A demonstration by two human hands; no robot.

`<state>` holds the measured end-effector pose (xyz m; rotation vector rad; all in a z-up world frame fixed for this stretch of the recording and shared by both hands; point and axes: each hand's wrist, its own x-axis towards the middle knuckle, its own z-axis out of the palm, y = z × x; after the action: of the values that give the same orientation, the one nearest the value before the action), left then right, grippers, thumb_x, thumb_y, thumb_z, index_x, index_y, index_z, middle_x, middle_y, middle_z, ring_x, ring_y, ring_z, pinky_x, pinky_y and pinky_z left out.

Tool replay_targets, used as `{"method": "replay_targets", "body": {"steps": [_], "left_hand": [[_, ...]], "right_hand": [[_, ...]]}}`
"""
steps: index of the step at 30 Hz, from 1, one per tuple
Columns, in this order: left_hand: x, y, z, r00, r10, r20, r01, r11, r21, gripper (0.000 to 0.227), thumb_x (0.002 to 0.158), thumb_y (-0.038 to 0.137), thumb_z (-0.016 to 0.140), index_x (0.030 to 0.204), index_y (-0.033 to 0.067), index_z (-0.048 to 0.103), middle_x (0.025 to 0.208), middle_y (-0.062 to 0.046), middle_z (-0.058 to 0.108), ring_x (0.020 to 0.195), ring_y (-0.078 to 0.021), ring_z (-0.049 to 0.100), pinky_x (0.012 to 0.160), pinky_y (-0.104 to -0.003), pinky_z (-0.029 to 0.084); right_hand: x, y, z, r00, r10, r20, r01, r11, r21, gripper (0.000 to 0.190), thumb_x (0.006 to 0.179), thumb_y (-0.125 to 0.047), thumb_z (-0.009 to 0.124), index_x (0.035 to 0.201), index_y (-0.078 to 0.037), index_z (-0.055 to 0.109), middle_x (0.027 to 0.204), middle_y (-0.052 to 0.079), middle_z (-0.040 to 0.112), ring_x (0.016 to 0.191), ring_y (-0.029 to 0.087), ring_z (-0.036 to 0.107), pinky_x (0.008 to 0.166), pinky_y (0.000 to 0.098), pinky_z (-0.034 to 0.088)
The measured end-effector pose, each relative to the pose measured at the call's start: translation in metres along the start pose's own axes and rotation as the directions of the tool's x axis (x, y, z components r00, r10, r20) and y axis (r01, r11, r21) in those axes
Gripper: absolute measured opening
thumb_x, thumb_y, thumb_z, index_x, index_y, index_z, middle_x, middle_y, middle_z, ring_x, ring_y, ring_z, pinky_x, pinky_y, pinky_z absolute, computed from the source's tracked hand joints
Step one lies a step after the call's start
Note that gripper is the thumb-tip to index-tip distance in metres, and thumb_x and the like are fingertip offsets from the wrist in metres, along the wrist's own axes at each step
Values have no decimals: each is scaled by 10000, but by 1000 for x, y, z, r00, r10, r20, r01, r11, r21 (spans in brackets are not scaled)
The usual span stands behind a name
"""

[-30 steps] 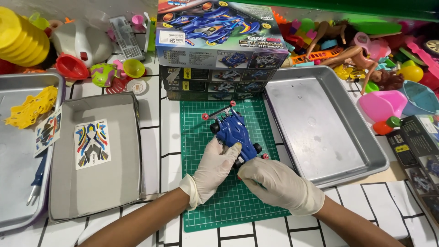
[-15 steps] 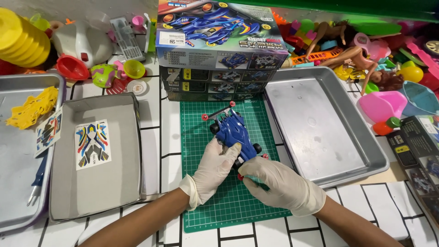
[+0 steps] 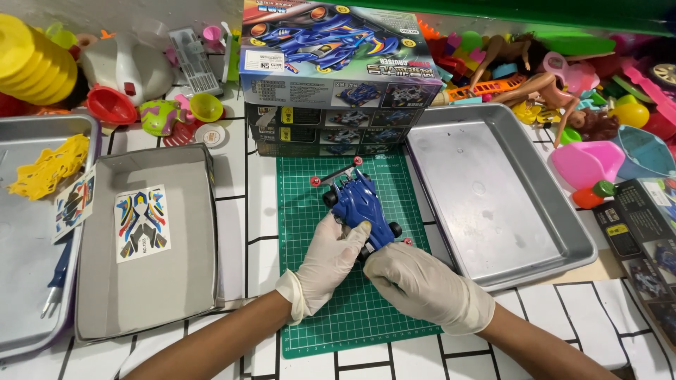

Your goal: The person assembles a blue toy car on a green cutting mat. They attach the blue body shell to the black chassis, then install red wheels onto the axles. Finally, they use a blue screwdriver to tighten the screws securing the wheels in place.

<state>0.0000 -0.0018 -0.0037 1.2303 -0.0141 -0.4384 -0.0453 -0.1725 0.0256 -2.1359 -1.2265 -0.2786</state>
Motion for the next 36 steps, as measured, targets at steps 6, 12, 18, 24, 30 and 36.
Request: {"method": "replay_targets", "body": {"steps": [6, 12, 18, 24, 30, 36], "left_hand": [[-4, 6, 0, 1000, -19, 16, 19, 1000, 12, 429, 926, 292, 625, 1291, 71, 581, 1273, -92, 713, 1186, -211, 687, 1069, -361, 559], [-4, 18, 0, 995, -41, 91, 44, 999, -28, 254, 985, 227, 687, 1148, 77, 564, 871, -62, 672, 772, -173, 706, 625, -372, 664], [-12, 33, 7, 992, -121, 45, 118, 990, 72, 315, 791, 164, 906, 1027, 67, 721, 873, -50, 760, 771, -115, 690, 658, -301, 642], [-8, 40, -3, 995, -98, -14, 99, 973, 207, 266, 685, 134, 936, 906, 102, 791, 781, -33, 771, 718, -117, 724, 654, -266, 622], [-4, 78, -11, 950, -307, -57, 308, 893, 329, 395, 738, 48, 826, 1093, -21, 667, 980, -157, 769, 848, -228, 750, 758, -322, 648], [-5, 88, -18, 983, -181, -33, 117, 475, 872, 414, 809, 410, 848, 685, 125, 574, 682, -30, 588, 668, -189, 548, 593, -347, 456]], "right_hand": [[2, -6, -4, 996, 85, 7, -85, 996, 3, 211, 937, 92, 576, 1076, -60, 529, 913, 70, 628, 717, 212, 606, 647, 337, 519], [-24, 28, -11, 754, 412, -511, -520, 850, -81, 261, 777, -56, 801, 1020, -136, 746, 916, -14, 792, 884, 196, 774, 814, 305, 608], [3, 11, -29, 432, 882, -187, -697, 458, 551, 519, 815, 104, 716, 1307, -3, 591, 1137, 167, 753, 993, 214, 751, 915, 366, 608], [4, 12, -34, 369, 929, -33, -745, 317, 587, 514, 837, 125, 716, 1323, 7, 597, 986, 180, 751, 883, 225, 719, 861, 386, 586], [-11, 21, -23, 720, 693, 31, -688, 707, 164, 424, 831, -64, 750, 1247, -127, 693, 1320, 50, 686, 1061, 172, 762, 977, 286, 628], [-8, 14, -25, 712, 697, 80, -697, 691, 192, 436, 841, -63, 733, 1272, -126, 713, 1378, 55, 674, 1168, 182, 732, 1048, 300, 596]]}}
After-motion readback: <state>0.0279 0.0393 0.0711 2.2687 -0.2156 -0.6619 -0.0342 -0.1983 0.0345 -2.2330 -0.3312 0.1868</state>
